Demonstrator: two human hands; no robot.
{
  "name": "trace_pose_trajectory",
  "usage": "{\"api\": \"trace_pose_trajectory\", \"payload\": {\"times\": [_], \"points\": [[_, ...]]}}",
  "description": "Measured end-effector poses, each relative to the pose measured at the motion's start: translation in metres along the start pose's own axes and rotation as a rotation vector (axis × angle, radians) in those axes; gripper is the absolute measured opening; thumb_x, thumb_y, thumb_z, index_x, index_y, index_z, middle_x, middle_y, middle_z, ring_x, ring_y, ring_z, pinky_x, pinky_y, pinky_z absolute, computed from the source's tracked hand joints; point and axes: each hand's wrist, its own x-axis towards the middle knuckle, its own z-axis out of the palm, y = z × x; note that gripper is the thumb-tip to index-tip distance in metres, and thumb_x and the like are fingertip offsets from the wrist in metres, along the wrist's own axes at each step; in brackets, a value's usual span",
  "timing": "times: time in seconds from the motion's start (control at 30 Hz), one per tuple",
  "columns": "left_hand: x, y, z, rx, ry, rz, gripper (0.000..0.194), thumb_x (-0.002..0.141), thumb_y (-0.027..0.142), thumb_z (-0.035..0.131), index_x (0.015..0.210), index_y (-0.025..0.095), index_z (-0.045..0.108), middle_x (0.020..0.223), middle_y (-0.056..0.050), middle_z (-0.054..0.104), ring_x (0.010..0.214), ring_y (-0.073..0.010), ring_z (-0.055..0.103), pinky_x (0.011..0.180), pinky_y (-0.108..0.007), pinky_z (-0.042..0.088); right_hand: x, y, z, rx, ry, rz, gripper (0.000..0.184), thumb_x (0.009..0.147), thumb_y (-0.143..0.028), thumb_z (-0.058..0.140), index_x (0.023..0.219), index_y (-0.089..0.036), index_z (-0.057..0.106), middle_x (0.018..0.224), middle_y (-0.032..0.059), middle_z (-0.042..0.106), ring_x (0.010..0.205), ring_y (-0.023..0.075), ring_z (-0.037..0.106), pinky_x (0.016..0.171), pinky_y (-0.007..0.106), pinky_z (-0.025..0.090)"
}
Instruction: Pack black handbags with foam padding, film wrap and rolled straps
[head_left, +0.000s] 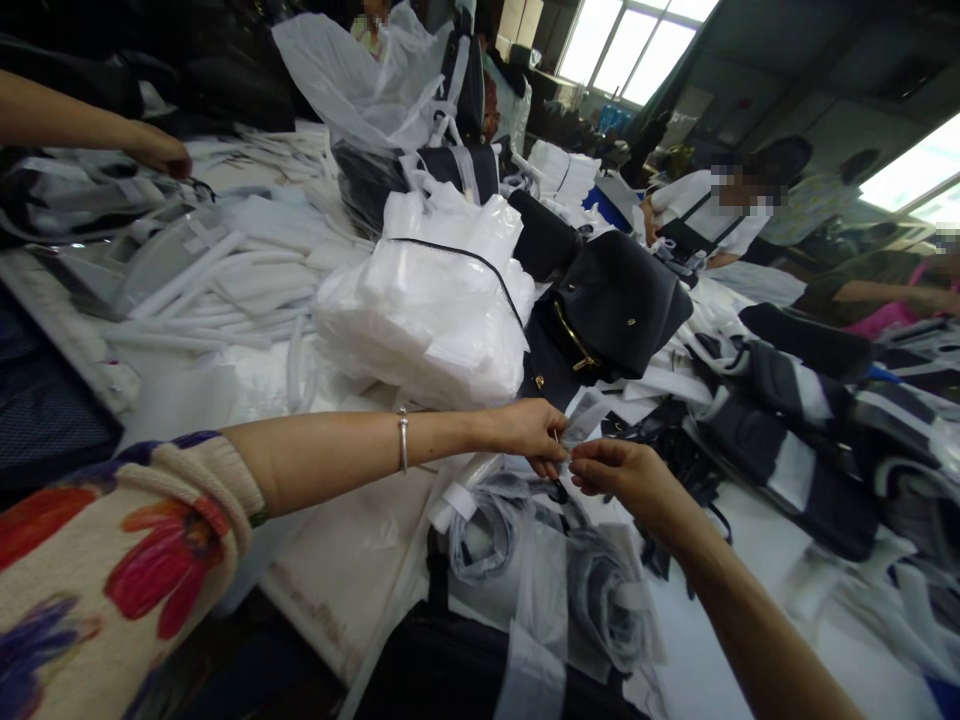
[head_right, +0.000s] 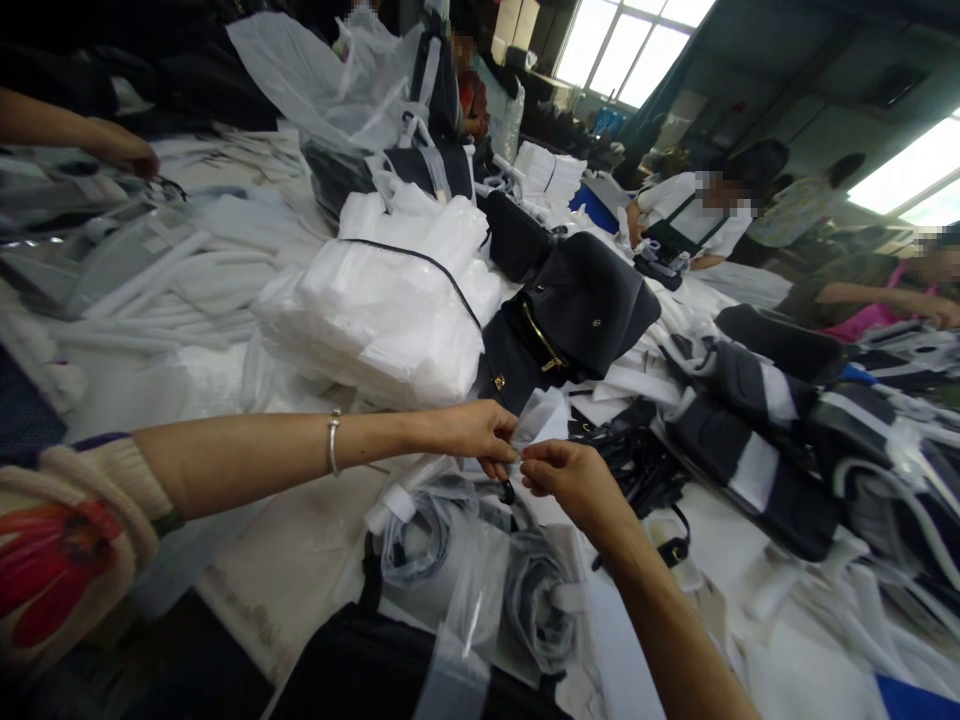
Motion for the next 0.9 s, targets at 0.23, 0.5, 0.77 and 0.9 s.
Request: {"api": "trace_pose_trajectory", "payload": {"times": [0.23, 0.5, 0.77, 0.9], "points": [[-0.002, 0.006, -0.001, 0.236, 0.005, 0.151, 0.014, 0.074, 0.011, 0.066, 0.088, 0.012, 0.064, 0.071, 0.002, 0.065, 0.066, -0.0131, 0.065, 0.064, -0.023, 0.052, 0.022, 0.013, -0.006, 0.076, -0.183, -0.104, 0.033, 0.062, -0.03, 0.073, 0.091, -0.019, 0.062, 0.062, -0.0013, 0.066, 0.059, 0.0166, 0.062, 0.061, 0.029, 0.05], [-0.008, 0.016, -0.012, 0.497, 0.031, 0.384, 0.016, 0.069, 0.012, 0.073, 0.084, 0.014, 0.069, 0.084, 0.002, 0.066, 0.086, -0.0151, 0.061, 0.079, -0.022, 0.046, 0.037, 0.012, 0.005, 0.163, -0.26, -0.157, 0.024, 0.056, -0.018, 0.073, 0.078, -0.017, 0.063, 0.067, -0.0013, 0.064, 0.064, 0.015, 0.06, 0.06, 0.026, 0.049], [-0.003, 0.008, -0.006, 0.226, -0.019, 0.254, 0.007, 0.075, 0.014, 0.067, 0.081, 0.013, 0.064, 0.068, 0.004, 0.06, 0.06, -0.0091, 0.056, 0.062, -0.022, 0.046, 0.039, 0.016, 0.018, 0.011, -0.157, -0.091, 0.032, 0.061, -0.03, 0.072, 0.088, -0.017, 0.063, 0.069, 0.0018, 0.067, 0.061, 0.0167, 0.061, 0.055, 0.027, 0.048], [-0.004, 0.015, -0.007, 0.435, 0.152, 0.153, 0.012, 0.066, 0.013, 0.073, 0.075, 0.014, 0.065, 0.068, 0.004, 0.062, 0.067, -0.011, 0.059, 0.058, -0.019, 0.041, 0.021, 0.012, -0.009, -0.206, 0.058, -0.118, 0.033, 0.066, -0.032, 0.069, 0.096, -0.018, 0.064, 0.068, 0.0021, 0.069, 0.062, 0.0192, 0.063, 0.057, 0.029, 0.048]]}}
